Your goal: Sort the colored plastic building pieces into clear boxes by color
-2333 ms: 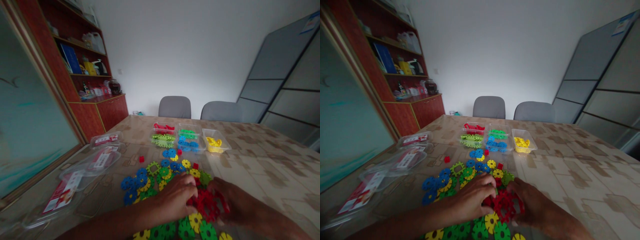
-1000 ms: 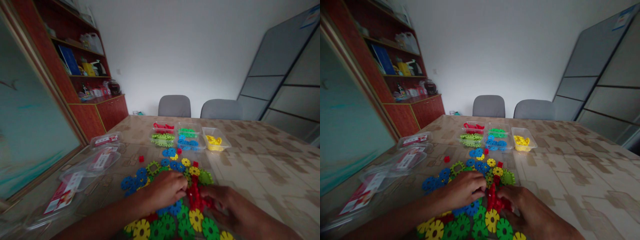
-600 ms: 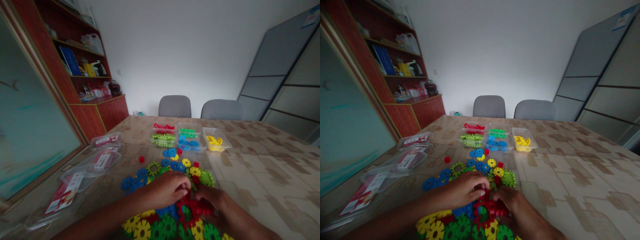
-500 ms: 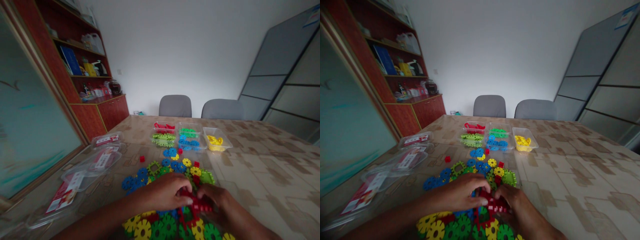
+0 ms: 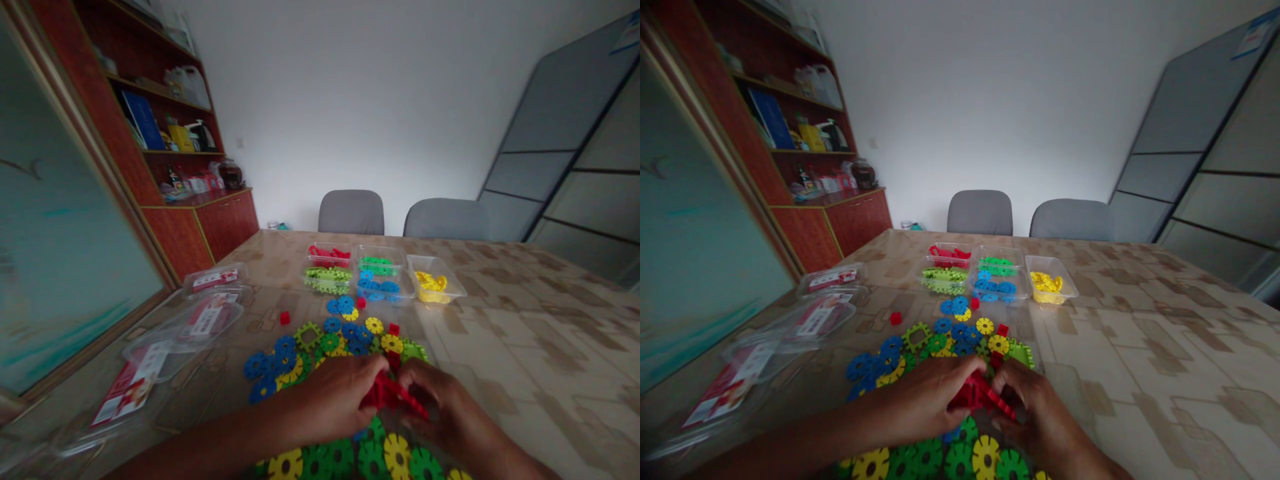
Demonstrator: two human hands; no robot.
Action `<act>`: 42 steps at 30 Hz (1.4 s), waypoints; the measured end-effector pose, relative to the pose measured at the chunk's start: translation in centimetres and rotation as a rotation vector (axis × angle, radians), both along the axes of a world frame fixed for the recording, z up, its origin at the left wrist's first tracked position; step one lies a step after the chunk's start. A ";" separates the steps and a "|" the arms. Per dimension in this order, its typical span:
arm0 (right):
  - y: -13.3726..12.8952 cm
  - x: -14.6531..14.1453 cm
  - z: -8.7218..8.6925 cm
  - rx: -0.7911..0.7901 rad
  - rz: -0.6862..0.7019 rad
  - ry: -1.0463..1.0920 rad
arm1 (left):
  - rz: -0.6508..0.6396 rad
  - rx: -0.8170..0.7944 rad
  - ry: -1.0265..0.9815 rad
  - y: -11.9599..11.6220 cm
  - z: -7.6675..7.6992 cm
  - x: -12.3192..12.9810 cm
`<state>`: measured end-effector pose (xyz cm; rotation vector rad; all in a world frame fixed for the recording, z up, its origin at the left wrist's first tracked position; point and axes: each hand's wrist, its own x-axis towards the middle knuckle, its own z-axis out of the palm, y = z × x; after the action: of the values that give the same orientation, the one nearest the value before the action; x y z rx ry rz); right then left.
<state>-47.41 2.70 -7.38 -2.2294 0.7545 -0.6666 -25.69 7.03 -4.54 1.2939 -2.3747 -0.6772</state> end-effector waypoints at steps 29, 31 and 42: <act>0.0 -0.2 -1.7 0.405 -0.227 -0.155 | 0.018 0.388 0.494 -1.0 1.3 0.2; 0.2 0.1 -1.7 0.414 -0.235 -0.162 | 0.030 0.243 0.406 -1.0 1.2 0.0; 0.2 0.8 0.0 0.203 -0.173 -0.262 | 0.283 -0.172 0.224 -8.6 4.4 5.5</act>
<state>-46.61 2.87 -7.39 -1.8634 0.8452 -0.9038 -20.15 -1.57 -0.13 1.3647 -1.9753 -0.4915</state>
